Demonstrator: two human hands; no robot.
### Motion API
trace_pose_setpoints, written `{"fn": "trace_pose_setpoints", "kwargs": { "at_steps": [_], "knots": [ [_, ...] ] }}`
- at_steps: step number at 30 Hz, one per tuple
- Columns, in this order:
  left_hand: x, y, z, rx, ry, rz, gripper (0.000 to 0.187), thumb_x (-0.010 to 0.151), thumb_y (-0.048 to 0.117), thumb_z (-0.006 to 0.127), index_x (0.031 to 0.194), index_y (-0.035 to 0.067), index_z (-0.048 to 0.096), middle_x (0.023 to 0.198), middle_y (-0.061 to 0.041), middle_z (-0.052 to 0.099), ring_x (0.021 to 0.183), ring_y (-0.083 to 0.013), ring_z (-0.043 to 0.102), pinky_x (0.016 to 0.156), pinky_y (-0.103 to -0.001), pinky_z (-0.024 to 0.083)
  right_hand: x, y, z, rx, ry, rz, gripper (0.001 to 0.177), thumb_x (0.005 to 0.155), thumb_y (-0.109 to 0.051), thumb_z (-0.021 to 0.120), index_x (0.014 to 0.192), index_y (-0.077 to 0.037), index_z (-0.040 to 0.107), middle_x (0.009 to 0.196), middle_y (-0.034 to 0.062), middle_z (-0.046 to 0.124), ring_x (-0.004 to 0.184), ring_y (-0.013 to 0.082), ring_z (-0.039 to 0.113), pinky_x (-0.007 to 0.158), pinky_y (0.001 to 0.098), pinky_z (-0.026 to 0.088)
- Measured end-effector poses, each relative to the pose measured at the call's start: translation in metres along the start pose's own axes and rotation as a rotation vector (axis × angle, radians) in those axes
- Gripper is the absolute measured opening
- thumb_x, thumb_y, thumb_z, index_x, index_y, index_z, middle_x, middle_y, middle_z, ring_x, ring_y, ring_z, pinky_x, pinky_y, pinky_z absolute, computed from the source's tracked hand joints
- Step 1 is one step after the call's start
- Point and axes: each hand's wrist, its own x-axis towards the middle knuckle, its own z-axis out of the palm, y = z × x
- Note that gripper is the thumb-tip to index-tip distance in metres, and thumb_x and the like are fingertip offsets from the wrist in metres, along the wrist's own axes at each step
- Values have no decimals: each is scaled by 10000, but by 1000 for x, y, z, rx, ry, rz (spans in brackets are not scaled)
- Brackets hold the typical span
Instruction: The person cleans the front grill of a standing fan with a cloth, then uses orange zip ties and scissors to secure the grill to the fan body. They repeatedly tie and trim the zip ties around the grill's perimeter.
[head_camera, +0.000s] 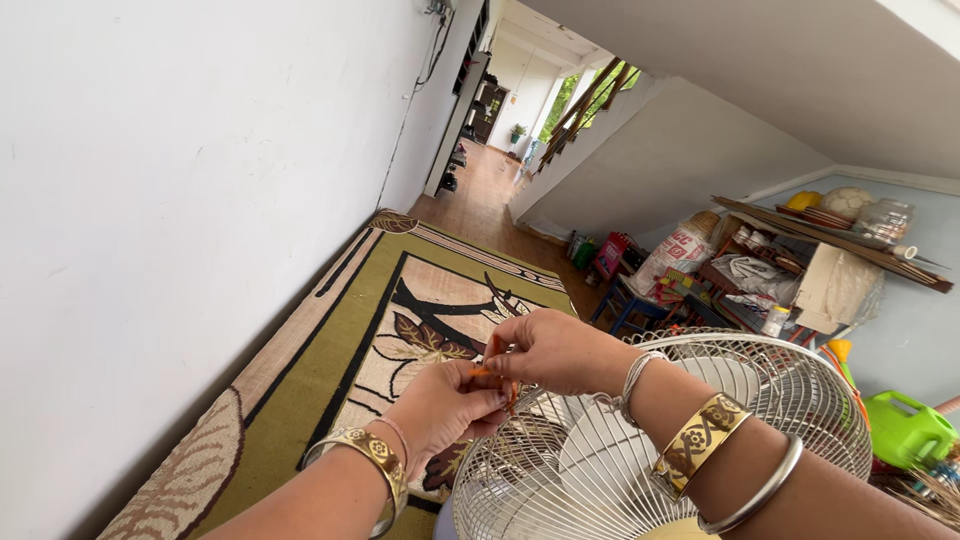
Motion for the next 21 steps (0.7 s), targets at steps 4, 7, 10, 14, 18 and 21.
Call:
{"fn": "trace_pose_setpoints", "kwargs": {
  "at_steps": [4,7,10,14,18,21],
  "knots": [
    [-1,-4,1,-28,-17,-23,140,923,142,700,1016,38,709,942,-51,738,832,-122,714,814,-282,647,-6,-5,1,33,-40,-36,270,918,-335,676,962,-89,778,838,44,798,788,121,705,780,293,552],
    [-2,-5,-2,-103,-60,-55,140,929,131,682,1023,29,700,972,-62,739,864,-130,722,853,-293,643,-9,-7,-2,-26,-12,5,266,881,-344,716,978,-106,787,854,40,798,801,122,714,782,295,552],
    [-7,-5,-7,-145,-92,-82,145,940,125,665,1042,23,681,991,-78,733,897,-142,723,891,-300,634,-8,-7,-5,-16,-16,15,265,832,-323,768,981,-104,783,866,39,794,812,121,723,778,292,551],
    [-9,-2,-10,-155,-121,-106,139,940,115,659,1042,20,651,1004,-98,730,928,-169,729,924,-317,628,-8,-10,-9,-116,-44,-15,253,800,-303,788,934,-89,785,881,40,797,818,148,741,760,309,570],
    [-10,7,-9,-161,-118,-153,126,923,128,671,991,25,647,983,-121,725,896,-193,725,910,-348,632,-12,-18,-3,-196,46,-19,174,756,-203,763,901,-114,800,911,39,802,865,161,762,788,310,592],
    [-13,15,-6,-131,-107,-184,149,930,155,679,968,12,659,937,-113,702,844,-184,707,896,-354,631,-16,-22,5,-260,135,1,146,763,-164,734,890,-130,797,910,59,790,873,201,763,804,329,597]
  ]
}}
